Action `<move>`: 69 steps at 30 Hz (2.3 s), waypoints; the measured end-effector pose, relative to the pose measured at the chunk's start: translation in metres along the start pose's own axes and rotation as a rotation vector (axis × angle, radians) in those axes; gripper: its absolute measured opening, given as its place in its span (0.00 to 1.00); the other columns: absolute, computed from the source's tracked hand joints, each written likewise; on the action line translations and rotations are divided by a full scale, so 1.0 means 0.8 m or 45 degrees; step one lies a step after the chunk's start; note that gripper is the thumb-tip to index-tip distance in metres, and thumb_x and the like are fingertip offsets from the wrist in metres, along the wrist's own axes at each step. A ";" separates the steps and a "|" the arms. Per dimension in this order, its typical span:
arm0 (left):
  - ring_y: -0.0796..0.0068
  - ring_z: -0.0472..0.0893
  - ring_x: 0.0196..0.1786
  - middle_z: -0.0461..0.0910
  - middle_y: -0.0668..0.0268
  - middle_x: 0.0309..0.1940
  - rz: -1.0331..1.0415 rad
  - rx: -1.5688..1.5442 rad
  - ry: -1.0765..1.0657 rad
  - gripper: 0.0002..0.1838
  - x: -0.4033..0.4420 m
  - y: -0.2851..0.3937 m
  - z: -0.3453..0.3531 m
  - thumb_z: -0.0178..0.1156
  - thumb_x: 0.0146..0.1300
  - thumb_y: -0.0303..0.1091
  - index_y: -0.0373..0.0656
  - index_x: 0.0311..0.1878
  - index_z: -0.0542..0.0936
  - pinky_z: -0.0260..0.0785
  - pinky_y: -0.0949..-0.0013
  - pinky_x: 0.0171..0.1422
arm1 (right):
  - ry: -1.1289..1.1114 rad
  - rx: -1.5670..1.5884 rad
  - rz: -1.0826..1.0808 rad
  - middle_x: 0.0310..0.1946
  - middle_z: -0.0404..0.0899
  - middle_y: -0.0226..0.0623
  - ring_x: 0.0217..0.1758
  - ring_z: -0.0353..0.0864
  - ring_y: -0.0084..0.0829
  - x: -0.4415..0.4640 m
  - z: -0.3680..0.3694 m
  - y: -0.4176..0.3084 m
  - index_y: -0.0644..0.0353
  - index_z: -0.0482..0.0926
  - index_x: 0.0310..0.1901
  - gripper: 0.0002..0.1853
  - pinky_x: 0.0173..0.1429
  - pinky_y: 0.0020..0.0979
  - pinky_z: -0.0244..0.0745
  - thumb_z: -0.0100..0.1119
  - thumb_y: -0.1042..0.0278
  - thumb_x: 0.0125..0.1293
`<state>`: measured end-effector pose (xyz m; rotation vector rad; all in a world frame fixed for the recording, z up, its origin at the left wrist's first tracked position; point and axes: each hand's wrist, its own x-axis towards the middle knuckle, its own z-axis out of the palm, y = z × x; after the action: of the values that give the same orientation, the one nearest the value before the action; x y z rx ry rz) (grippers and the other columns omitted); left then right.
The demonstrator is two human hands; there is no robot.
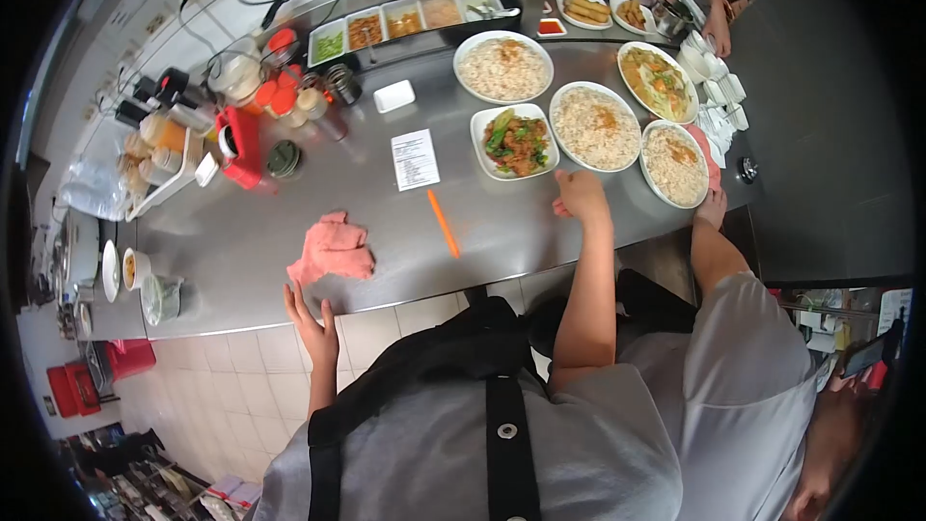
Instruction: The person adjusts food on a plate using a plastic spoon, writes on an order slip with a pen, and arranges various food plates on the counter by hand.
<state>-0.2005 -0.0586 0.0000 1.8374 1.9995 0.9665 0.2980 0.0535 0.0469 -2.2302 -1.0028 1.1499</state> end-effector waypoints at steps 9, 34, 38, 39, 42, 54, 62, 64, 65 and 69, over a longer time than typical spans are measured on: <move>0.43 0.57 0.74 0.52 0.45 0.74 0.286 0.220 -0.228 0.34 0.068 0.130 0.072 0.62 0.62 0.27 0.39 0.71 0.63 0.55 0.51 0.74 | -0.334 0.548 -0.033 0.29 0.81 0.43 0.26 0.82 0.30 0.053 0.012 0.026 0.69 0.71 0.53 0.23 0.31 0.29 0.80 0.42 0.53 0.77; 0.50 0.51 0.78 0.51 0.46 0.75 0.399 0.743 -0.910 0.37 0.089 0.168 0.162 0.57 0.65 0.37 0.35 0.74 0.56 0.35 0.36 0.77 | -0.093 0.704 -0.154 0.18 0.76 0.34 0.18 0.77 0.22 0.020 -0.013 0.000 0.71 0.74 0.47 0.14 0.23 0.24 0.74 0.42 0.68 0.75; 0.50 0.52 0.78 0.52 0.46 0.75 0.390 0.711 -0.923 0.38 0.091 0.173 0.162 0.58 0.65 0.39 0.34 0.73 0.57 0.36 0.35 0.76 | -0.032 0.765 -0.129 0.18 0.76 0.33 0.16 0.75 0.19 0.015 -0.078 -0.020 0.70 0.75 0.52 0.17 0.21 0.21 0.72 0.42 0.65 0.75; 0.50 0.52 0.78 0.52 0.45 0.75 0.388 0.702 -0.933 0.38 0.093 0.176 0.160 0.59 0.65 0.40 0.34 0.73 0.57 0.36 0.35 0.76 | 0.059 0.701 -0.149 0.19 0.77 0.33 0.16 0.75 0.19 0.020 -0.096 -0.024 0.70 0.75 0.52 0.17 0.21 0.21 0.71 0.42 0.64 0.75; 0.50 0.52 0.78 0.52 0.45 0.75 0.397 0.691 -0.961 0.39 0.097 0.176 0.157 0.60 0.64 0.42 0.33 0.73 0.57 0.37 0.34 0.76 | 0.299 0.639 -0.357 0.19 0.78 0.34 0.16 0.75 0.21 0.058 -0.146 -0.033 0.70 0.75 0.50 0.17 0.22 0.22 0.70 0.43 0.63 0.74; 0.50 0.56 0.77 0.55 0.45 0.74 0.408 0.672 -1.017 0.40 0.109 0.175 0.150 0.62 0.62 0.41 0.35 0.73 0.58 0.39 0.35 0.76 | 0.279 0.691 -0.316 0.35 0.83 0.48 0.31 0.86 0.32 0.319 -0.191 -0.026 0.77 0.71 0.51 0.17 0.36 0.27 0.85 0.41 0.69 0.74; 0.51 0.54 0.78 0.53 0.46 0.75 0.373 0.624 -1.028 0.41 0.111 0.177 0.147 0.62 0.60 0.39 0.35 0.73 0.58 0.39 0.35 0.76 | 0.088 0.800 -0.010 0.44 0.78 0.52 0.39 0.86 0.38 0.359 -0.179 -0.033 0.76 0.65 0.53 0.15 0.41 0.30 0.88 0.37 0.75 0.72; 0.51 0.54 0.78 0.53 0.46 0.75 0.354 0.604 -1.039 0.40 0.111 0.180 0.147 0.62 0.60 0.38 0.35 0.73 0.58 0.39 0.35 0.76 | 0.107 0.863 0.032 0.42 0.79 0.53 0.39 0.86 0.38 0.362 -0.177 -0.033 0.77 0.65 0.53 0.15 0.41 0.30 0.88 0.36 0.76 0.71; 0.52 0.53 0.78 0.52 0.48 0.76 0.347 0.609 -1.041 0.41 0.111 0.179 0.147 0.62 0.60 0.38 0.37 0.74 0.57 0.39 0.35 0.76 | 0.100 0.867 0.046 0.42 0.80 0.53 0.38 0.86 0.38 0.363 -0.177 -0.032 0.76 0.66 0.53 0.15 0.41 0.30 0.88 0.37 0.74 0.72; 0.54 0.52 0.79 0.50 0.51 0.77 0.342 0.614 -1.046 0.42 0.110 0.174 0.145 0.63 0.60 0.38 0.41 0.75 0.56 0.40 0.37 0.76 | 0.102 0.679 0.076 0.40 0.82 0.51 0.37 0.86 0.35 0.363 -0.184 -0.028 0.73 0.69 0.52 0.16 0.40 0.30 0.85 0.42 0.66 0.75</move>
<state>-0.0366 0.0565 0.0211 2.2579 1.5410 -0.2776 0.5249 0.2825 -0.0041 -1.8660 -0.5184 1.1756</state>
